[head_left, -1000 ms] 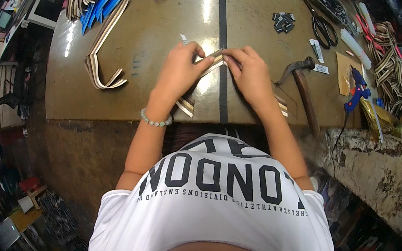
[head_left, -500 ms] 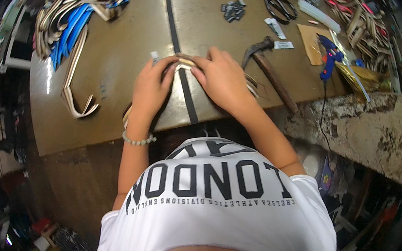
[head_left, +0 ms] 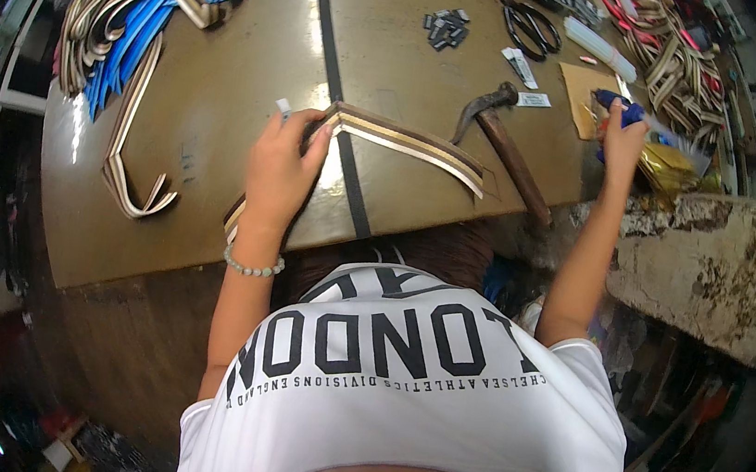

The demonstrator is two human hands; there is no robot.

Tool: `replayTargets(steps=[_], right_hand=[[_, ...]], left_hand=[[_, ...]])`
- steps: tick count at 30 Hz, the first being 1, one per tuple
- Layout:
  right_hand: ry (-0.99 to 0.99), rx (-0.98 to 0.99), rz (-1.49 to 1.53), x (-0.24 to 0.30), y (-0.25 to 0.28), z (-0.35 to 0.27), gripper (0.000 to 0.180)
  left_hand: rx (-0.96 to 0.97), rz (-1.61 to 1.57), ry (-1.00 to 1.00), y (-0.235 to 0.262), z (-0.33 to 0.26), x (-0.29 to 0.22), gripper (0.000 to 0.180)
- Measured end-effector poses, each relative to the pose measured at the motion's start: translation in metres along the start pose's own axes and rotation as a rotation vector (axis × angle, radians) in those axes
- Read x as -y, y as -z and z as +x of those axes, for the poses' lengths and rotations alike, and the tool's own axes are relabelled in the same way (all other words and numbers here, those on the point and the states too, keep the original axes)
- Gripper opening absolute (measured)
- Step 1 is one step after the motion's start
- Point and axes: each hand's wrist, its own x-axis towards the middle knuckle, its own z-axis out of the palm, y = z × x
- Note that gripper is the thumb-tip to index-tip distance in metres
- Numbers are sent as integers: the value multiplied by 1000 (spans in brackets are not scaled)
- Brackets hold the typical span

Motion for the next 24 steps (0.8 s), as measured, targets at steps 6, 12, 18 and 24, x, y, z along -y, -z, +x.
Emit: replayTargets(steps=[6, 12, 18, 24], right_hand=[[415, 615, 343, 140, 2, -120, 43], [774, 909, 170, 179, -54, -167, 50], [817, 930, 92, 177, -77, -159, 46], [881, 870, 74, 170, -75, -164, 55]], left_hand=[[-4, 12, 3, 0, -2, -1, 20], [-9, 10, -12, 2, -2, -4, 18], [-31, -22, -42, 2, -2, -4, 16], [-18, -38, -35, 1, -2, -3, 17]])
